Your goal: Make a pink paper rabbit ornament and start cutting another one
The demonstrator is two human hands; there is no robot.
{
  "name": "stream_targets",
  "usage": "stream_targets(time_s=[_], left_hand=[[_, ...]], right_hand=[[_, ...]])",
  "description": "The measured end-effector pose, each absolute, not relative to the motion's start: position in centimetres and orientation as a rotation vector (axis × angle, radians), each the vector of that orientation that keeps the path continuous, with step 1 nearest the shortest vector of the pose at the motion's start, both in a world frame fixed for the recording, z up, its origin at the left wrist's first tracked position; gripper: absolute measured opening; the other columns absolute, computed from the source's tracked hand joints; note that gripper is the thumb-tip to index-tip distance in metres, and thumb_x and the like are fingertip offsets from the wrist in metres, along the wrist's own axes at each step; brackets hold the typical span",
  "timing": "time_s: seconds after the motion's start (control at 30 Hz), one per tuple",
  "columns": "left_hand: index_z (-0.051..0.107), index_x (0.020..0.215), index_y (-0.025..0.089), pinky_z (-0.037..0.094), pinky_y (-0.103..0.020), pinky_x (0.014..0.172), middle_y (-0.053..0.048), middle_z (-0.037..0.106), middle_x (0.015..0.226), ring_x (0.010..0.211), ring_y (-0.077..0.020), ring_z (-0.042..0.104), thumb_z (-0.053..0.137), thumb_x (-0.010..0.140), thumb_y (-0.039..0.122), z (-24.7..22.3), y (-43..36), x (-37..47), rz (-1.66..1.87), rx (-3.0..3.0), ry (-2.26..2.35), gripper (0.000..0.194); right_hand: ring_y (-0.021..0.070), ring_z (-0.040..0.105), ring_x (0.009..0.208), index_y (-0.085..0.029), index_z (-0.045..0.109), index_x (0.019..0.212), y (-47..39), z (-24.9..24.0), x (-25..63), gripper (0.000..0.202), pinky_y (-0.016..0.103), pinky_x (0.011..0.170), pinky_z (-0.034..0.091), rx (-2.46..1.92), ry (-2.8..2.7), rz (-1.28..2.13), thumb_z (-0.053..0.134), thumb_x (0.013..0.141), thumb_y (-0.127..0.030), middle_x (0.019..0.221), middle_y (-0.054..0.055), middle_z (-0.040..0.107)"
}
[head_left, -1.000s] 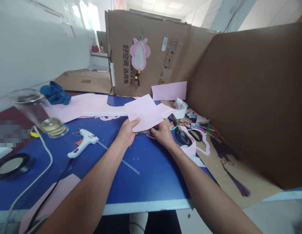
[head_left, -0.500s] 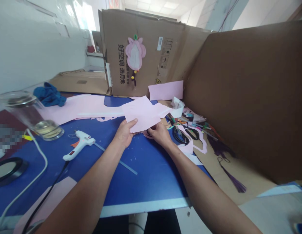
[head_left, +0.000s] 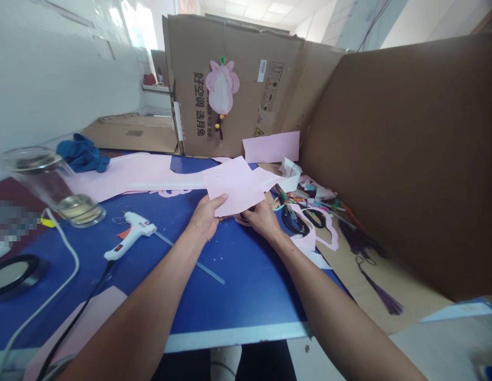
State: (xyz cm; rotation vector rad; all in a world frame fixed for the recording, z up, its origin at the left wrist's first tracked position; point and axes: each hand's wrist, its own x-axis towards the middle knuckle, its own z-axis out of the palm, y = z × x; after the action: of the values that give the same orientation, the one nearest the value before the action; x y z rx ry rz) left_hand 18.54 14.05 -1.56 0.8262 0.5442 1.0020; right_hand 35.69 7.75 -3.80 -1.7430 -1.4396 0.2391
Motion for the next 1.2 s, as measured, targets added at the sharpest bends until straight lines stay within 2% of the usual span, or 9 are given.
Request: stream_targets(time_s=[0.1, 0.17, 0.43, 0.73, 1.0, 1.2], left_hand=[[0.077, 0.118, 0.013, 0.067, -0.048, 0.090, -0.019, 0.084, 0.116, 0.108, -0.0360, 0.080, 0.084, 0.079, 0.019, -1.59, 13.80, 18.69, 0.982, 0.824, 0.552, 0.041], [0.077, 0.117, 0.012, 0.068, -0.047, 0.087, -0.019, 0.084, 0.115, 0.105, -0.0357, 0.081, 0.084, 0.079, 0.019, -1.60, 13.65, 18.76, 0.972, 0.824, 0.559, 0.039], [0.077, 0.118, 0.012, 0.066, -0.038, 0.070, -0.020, 0.083, 0.119, 0.097, -0.0332, 0.082, 0.082, 0.082, 0.021, -1.49, 13.44, 18.76, 0.965, 0.842, 0.583, 0.038], [0.077, 0.119, 0.013, 0.067, -0.043, 0.083, -0.019, 0.083, 0.119, 0.106, -0.0350, 0.081, 0.085, 0.081, 0.021, -1.75, 13.54, 18.75, 0.959, 0.832, 0.553, 0.040], [0.077, 0.120, 0.012, 0.066, -0.038, 0.073, -0.019, 0.083, 0.119, 0.098, -0.0325, 0.082, 0.084, 0.081, 0.022, -1.75, 13.55, 18.83, 0.960, 0.846, 0.564, 0.041], [0.078, 0.119, 0.013, 0.067, -0.044, 0.083, -0.019, 0.084, 0.116, 0.101, -0.0344, 0.081, 0.085, 0.080, 0.022, -1.89, 13.55, 18.88, 0.957, 0.837, 0.556, 0.041]], right_hand=[[0.0324, 0.077, 0.108, -0.019, 0.079, 0.115, 7.81, -4.01, 35.75, 0.035, 0.038, 0.091, 0.058, -1.651, -1.444, 0.229, 0.068, 0.082, -0.014, 0.121, 0.013, 0.083], [0.0322, 0.076, 0.115, -0.019, 0.079, 0.120, 7.89, -4.20, 35.84, 0.041, 0.039, 0.098, 0.057, -1.602, -1.460, 0.237, 0.067, 0.081, -0.011, 0.128, 0.012, 0.082], [0.0325, 0.075, 0.121, -0.019, 0.080, 0.122, 7.98, -4.48, 36.00, 0.041, 0.041, 0.104, 0.056, -1.569, -1.471, 0.244, 0.069, 0.082, -0.013, 0.133, 0.012, 0.081], [0.0330, 0.076, 0.120, -0.021, 0.081, 0.121, 7.83, -4.23, 35.83, 0.040, 0.042, 0.100, 0.059, -1.600, -1.442, 0.281, 0.071, 0.083, -0.014, 0.129, 0.011, 0.082], [0.0328, 0.074, 0.126, -0.021, 0.080, 0.125, 7.97, -4.46, 35.94, 0.043, 0.043, 0.106, 0.057, -1.572, -1.463, 0.256, 0.071, 0.083, -0.013, 0.133, 0.011, 0.081], [0.0329, 0.073, 0.127, -0.022, 0.079, 0.131, 8.06, -4.48, 35.96, 0.046, 0.043, 0.109, 0.056, -1.530, -1.503, 0.208, 0.071, 0.086, -0.015, 0.135, 0.011, 0.080]])
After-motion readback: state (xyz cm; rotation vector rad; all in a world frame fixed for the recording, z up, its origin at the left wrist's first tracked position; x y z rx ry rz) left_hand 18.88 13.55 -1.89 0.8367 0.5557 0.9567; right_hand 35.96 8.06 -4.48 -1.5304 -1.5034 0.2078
